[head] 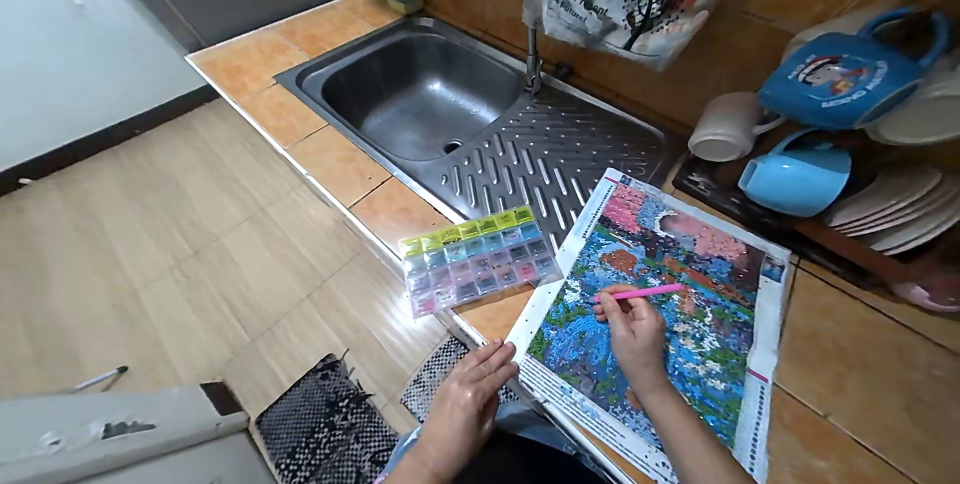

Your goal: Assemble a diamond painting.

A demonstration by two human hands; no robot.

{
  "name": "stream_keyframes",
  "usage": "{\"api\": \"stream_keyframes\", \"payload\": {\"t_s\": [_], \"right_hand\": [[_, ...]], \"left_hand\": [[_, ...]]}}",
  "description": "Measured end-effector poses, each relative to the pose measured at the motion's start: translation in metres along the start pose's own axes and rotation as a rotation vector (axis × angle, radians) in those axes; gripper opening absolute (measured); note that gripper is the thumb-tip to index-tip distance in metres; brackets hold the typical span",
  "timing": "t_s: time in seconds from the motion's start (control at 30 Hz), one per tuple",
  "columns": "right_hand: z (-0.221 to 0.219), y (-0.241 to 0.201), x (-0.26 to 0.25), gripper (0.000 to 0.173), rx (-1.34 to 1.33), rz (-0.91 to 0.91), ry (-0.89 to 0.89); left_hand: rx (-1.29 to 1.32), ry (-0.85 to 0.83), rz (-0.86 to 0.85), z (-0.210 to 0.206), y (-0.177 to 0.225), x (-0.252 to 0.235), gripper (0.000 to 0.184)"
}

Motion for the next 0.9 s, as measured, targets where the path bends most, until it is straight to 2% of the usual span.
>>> {"api": "stream_keyframes", "payload": {"t_s": [0.9], "right_hand": [[-0.0006, 0.0004, 0.0016, 0.018, 0.006, 0.077, 0.029]], "left_hand": [[0.0, 0.003, 0.0, 0.0015, 0.0013, -0.0023, 0.036]]}}
Point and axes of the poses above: each hand's wrist, its own x-axis away from the middle knuckle, its own z-axis out of the back of the hand, y = z × x, the point moved 9 cm from there along -x, towards the middle knuckle, and after that the axes turned 1 degree about -y, right-handed, at the moved point
